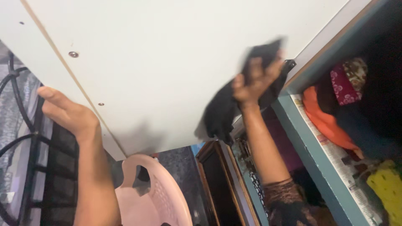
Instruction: The person wipes the exterior surfaces of a white and dark brown closet using a dark cloth. They clean the door panels and handles, then move a pink plastic chair and place a bag into a blue bucket.
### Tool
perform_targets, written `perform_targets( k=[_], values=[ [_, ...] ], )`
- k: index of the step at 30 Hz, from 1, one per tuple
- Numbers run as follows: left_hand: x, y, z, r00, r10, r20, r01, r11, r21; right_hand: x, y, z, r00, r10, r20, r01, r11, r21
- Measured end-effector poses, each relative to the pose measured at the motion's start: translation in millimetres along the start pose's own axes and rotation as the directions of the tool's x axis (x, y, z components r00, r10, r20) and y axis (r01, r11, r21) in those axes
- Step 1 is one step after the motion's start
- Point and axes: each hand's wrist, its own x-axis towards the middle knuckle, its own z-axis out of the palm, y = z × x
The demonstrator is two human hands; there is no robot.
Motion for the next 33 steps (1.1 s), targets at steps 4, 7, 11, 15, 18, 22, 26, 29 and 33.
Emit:
perform_targets(
  k=[4,7,11,15,18,22,26,29,33],
  values=[
    [0,8,3,1.0,0.023,-0.004,-0.023,1.0,0.016,-30,-12,3,0.913,0.403,-0.055,-0.404,0.915,-0.01],
    [1,15,6,0.999,-0.04,-0.009,0.04,0.999,0.017,-42,-78,38,0.897,0.434,-0.078,-0.419,0.894,0.155],
    [5,24,7,0.999,-0.02,-0.039,0.023,0.997,0.075,-42,-212,62,0.987,0.049,0.152,-0.052,0.999,0.013],
    [9,19,7,0.999,0.053,-0.009,-0.052,0.995,0.083,4,-257,58,0.923,-0.32,0.216,0.293,0.945,0.145],
    [1,2,-1,0.999,0.013,-0.032,-0.009,0.99,0.14,39,-224,64,0.983,-0.153,0.104,0.141,0.984,0.112],
    [-6,-17,-4,1.0,0.01,-0.001,-0.01,0.993,0.115,25,-168,52,0.951,0.302,-0.068,-0.292,0.949,0.121],
    [2,-19,-6,0.999,0.008,-0.035,0.0,0.977,0.213,-43,-144,38,0.731,0.64,-0.236,-0.653,0.757,0.03],
    [-2,-11,-5,0.994,0.106,0.0,-0.103,0.97,0.22,-89,-148,30,0.445,0.842,-0.306,-0.86,0.497,0.115],
    [-2,-1,-5,0.999,0.026,0.025,-0.029,0.988,0.151,-78,-163,25,0.343,0.9,-0.268,-0.902,0.395,0.172]
  ],
)
